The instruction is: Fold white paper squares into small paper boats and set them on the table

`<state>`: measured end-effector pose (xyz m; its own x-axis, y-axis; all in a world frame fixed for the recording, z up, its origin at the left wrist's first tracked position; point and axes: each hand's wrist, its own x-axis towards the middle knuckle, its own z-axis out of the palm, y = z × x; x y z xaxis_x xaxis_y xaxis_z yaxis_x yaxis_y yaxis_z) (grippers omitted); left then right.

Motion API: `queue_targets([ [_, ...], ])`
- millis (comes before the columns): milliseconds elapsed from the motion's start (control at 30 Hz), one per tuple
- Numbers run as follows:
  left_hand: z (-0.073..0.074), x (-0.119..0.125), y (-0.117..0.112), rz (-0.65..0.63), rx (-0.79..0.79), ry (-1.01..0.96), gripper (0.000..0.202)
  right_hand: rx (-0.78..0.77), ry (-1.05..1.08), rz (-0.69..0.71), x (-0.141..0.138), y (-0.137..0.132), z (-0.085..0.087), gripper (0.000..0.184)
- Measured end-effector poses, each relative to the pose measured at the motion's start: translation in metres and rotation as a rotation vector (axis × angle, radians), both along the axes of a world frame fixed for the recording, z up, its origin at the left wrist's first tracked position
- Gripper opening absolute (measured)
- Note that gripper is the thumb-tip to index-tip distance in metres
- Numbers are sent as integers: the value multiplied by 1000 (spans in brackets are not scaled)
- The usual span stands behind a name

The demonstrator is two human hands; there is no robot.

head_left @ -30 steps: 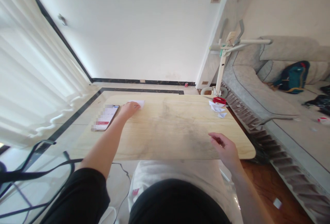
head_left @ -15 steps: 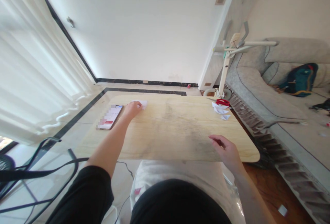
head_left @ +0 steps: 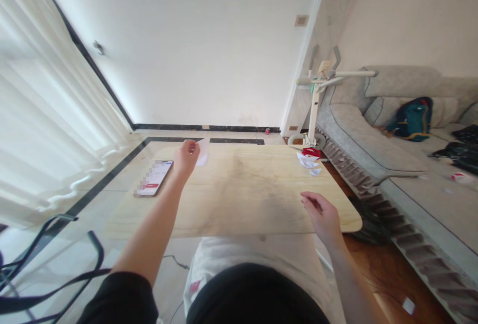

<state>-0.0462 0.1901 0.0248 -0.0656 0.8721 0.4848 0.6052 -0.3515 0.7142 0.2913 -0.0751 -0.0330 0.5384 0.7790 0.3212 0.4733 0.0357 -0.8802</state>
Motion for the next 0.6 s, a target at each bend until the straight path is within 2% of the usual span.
queue_targets([
  [100, 4, 20, -32, -40, 5, -200, 22, 38, 8, 27, -14, 5, 7, 24],
  [300, -9, 48, -112, -217, -68, -439, 24, 80, 30, 164, -51, 16, 18, 24],
  [400, -12, 55, -146, -288, -211, -567, 23, 67, 85, 215, -67, 16, 21, 26],
  [600, -15, 64, -188, -377, -340, -546, 23, 6, 290, 299, -91, 4, 27, 31],
])
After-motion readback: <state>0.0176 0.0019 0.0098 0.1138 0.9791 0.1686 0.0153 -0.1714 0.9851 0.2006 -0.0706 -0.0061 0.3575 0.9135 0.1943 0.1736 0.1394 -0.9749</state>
